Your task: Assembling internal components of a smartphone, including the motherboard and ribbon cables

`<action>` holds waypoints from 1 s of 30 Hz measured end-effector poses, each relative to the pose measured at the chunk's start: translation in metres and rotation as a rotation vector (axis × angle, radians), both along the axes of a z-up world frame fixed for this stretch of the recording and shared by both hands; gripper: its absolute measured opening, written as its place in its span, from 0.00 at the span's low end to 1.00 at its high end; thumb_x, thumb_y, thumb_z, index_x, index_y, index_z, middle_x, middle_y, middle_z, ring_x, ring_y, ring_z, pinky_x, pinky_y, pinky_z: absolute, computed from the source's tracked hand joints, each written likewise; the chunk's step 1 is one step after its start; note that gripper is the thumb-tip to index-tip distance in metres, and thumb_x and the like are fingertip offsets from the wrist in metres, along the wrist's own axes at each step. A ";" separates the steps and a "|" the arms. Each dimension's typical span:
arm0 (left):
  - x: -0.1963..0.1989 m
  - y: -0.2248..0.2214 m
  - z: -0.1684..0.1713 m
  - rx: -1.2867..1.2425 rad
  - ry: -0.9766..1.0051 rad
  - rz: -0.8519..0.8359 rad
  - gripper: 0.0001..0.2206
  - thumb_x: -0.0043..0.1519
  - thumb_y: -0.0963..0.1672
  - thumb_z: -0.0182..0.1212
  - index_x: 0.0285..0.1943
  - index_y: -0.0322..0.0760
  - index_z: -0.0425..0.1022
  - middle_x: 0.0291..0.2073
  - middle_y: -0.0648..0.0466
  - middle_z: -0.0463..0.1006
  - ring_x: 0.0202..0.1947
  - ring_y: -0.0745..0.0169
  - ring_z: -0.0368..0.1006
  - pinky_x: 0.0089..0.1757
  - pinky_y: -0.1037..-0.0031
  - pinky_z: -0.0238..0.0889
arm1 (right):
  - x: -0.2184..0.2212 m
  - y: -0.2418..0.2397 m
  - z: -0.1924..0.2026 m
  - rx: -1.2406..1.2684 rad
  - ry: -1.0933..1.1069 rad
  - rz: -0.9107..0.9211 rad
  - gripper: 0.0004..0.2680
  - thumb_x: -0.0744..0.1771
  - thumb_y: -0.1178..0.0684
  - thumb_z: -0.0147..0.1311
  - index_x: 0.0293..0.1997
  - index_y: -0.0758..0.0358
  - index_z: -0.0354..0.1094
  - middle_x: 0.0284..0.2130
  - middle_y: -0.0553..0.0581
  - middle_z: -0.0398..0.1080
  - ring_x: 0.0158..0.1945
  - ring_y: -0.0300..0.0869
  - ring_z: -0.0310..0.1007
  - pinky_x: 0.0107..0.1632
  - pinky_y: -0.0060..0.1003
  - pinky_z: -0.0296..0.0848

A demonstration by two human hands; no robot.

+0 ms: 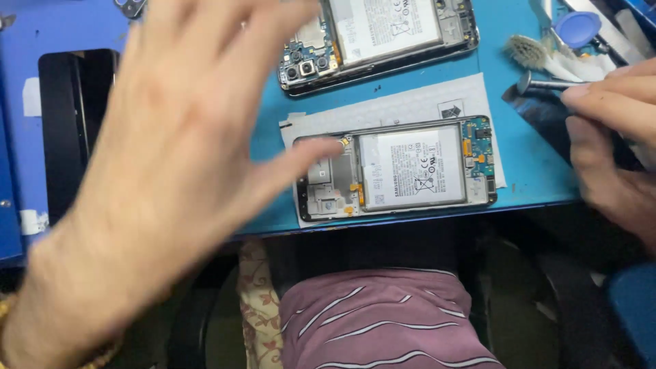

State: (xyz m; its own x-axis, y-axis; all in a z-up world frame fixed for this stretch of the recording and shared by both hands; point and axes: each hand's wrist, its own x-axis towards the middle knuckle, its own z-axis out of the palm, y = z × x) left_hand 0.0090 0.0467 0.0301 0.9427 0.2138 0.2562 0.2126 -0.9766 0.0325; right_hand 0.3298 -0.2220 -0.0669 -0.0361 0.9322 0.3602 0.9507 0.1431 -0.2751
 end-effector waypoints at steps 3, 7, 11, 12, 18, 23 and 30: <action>-0.003 -0.044 -0.009 -0.113 -0.003 -0.008 0.44 0.59 0.60 0.81 0.73 0.29 0.69 0.59 0.43 0.76 0.55 0.42 0.64 0.48 0.53 0.60 | -0.027 -0.012 0.008 -0.058 -0.008 -0.151 0.11 0.79 0.68 0.56 0.71 0.87 0.72 0.59 0.83 0.73 0.60 0.67 0.71 0.69 0.57 0.71; 0.007 -0.073 -0.037 -0.141 -0.093 -0.012 0.45 0.58 0.64 0.77 0.72 0.30 0.68 0.62 0.47 0.76 0.62 0.45 0.69 0.59 0.54 0.60 | -0.070 0.001 0.037 -0.243 0.314 -0.454 0.11 0.73 0.59 0.62 0.64 0.65 0.78 0.41 0.58 0.68 0.24 0.38 0.58 0.30 0.31 0.59; 0.019 -0.077 -0.046 -0.208 -0.180 -0.014 0.42 0.58 0.62 0.80 0.69 0.30 0.70 0.60 0.47 0.75 0.58 0.44 0.69 0.59 0.54 0.61 | -0.090 0.014 0.055 -0.337 0.318 -0.459 0.13 0.68 0.56 0.64 0.59 0.61 0.80 0.30 0.53 0.72 0.17 0.38 0.56 0.22 0.32 0.56; 0.021 -0.076 -0.048 -0.219 -0.187 -0.004 0.40 0.59 0.61 0.79 0.68 0.31 0.70 0.60 0.47 0.75 0.57 0.45 0.70 0.58 0.54 0.60 | -0.094 0.014 0.056 -0.334 0.348 -0.472 0.13 0.67 0.57 0.64 0.59 0.61 0.80 0.30 0.53 0.72 0.17 0.38 0.54 0.23 0.32 0.55; 0.030 -0.074 -0.054 -0.193 -0.145 0.032 0.37 0.58 0.61 0.75 0.67 0.39 0.70 0.58 0.54 0.76 0.52 0.46 0.68 0.52 0.53 0.58 | -0.113 0.013 0.060 -0.294 0.529 -0.493 0.18 0.64 0.61 0.64 0.62 0.63 0.77 0.41 0.56 0.77 0.18 0.35 0.55 0.19 0.26 0.54; 0.034 -0.071 -0.054 -0.145 -0.130 0.037 0.39 0.52 0.63 0.78 0.64 0.43 0.72 0.52 0.56 0.76 0.48 0.48 0.67 0.49 0.53 0.56 | -0.116 0.008 0.058 -0.323 0.741 -0.572 0.21 0.64 0.62 0.59 0.67 0.61 0.75 0.43 0.57 0.75 0.22 0.37 0.59 0.25 0.28 0.59; 0.033 -0.067 -0.057 -0.177 -0.169 0.009 0.36 0.54 0.63 0.76 0.65 0.44 0.74 0.52 0.58 0.76 0.47 0.47 0.66 0.48 0.53 0.55 | -0.110 0.004 0.053 -0.396 1.233 -0.644 0.27 0.65 0.56 0.54 0.79 0.61 0.67 0.24 0.61 0.67 0.11 0.38 0.44 0.10 0.33 0.41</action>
